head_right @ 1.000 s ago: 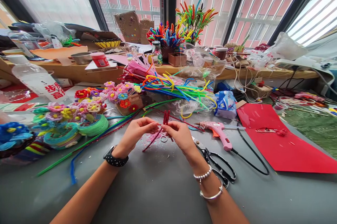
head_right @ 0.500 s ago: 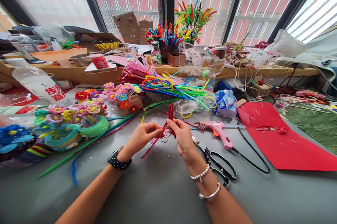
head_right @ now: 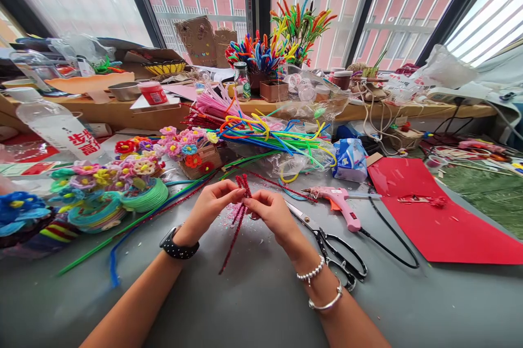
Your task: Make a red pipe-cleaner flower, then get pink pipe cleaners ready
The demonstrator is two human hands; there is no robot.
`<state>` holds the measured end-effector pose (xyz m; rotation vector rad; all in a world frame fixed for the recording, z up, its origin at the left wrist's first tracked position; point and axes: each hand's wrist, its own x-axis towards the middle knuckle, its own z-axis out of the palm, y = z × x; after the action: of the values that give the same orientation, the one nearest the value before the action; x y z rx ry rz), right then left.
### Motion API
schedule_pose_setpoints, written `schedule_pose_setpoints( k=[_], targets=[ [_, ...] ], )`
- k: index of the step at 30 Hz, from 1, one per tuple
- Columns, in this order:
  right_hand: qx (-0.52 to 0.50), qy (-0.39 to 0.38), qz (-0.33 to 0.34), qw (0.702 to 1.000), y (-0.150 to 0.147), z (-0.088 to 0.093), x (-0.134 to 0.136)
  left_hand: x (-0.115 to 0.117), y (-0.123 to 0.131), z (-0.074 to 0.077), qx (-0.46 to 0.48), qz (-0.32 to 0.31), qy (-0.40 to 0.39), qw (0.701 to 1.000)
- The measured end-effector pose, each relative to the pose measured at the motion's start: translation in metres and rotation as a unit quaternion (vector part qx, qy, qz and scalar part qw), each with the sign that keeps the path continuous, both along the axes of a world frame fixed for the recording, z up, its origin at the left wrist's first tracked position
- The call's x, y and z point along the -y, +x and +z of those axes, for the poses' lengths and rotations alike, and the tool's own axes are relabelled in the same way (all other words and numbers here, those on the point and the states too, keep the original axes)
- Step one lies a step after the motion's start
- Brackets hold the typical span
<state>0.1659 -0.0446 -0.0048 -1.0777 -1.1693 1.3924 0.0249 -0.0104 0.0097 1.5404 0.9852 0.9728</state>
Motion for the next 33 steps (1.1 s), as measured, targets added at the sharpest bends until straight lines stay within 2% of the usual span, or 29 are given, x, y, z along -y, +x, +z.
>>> schedule_pose_setpoints(
  k=[4, 10, 16, 19, 24, 29, 31, 33],
  targets=[
    [-0.040, -0.003, -0.023, 0.999, 0.001, -0.003, -0.002, 0.000, 0.000, 0.001, 0.023, 0.007, -0.030, 0.999],
    [-0.136, -0.009, -0.090, 0.987, -0.002, -0.007, -0.005, 0.003, 0.004, -0.003, 0.140, 0.008, -0.161, 0.977],
    [-0.170, 0.014, -0.148, 0.974, -0.006, -0.006, -0.007, 0.006, 0.009, -0.010, 0.224, 0.012, -0.186, 0.957],
    [-0.144, 0.007, -0.127, 0.981, -0.002, -0.006, -0.008, 0.004, 0.006, -0.009, 0.188, -0.001, -0.190, 0.964],
    [-0.017, 0.013, -0.013, 1.000, 0.004, -0.003, -0.005, 0.000, 0.000, -0.003, 0.102, 0.002, -0.119, 0.988],
    [0.067, 0.023, 0.047, 0.996, 0.004, -0.003, -0.003, 0.001, 0.000, 0.001, 0.048, -0.061, -0.093, 0.993],
    [0.112, 0.033, 0.064, 0.991, 0.007, -0.003, -0.004, 0.002, 0.000, 0.001, 0.042, -0.060, -0.097, 0.993],
    [0.159, 0.051, 0.054, 0.984, 0.011, -0.003, -0.005, 0.002, 0.000, 0.001, 0.045, -0.054, -0.115, 0.991]
  ],
)
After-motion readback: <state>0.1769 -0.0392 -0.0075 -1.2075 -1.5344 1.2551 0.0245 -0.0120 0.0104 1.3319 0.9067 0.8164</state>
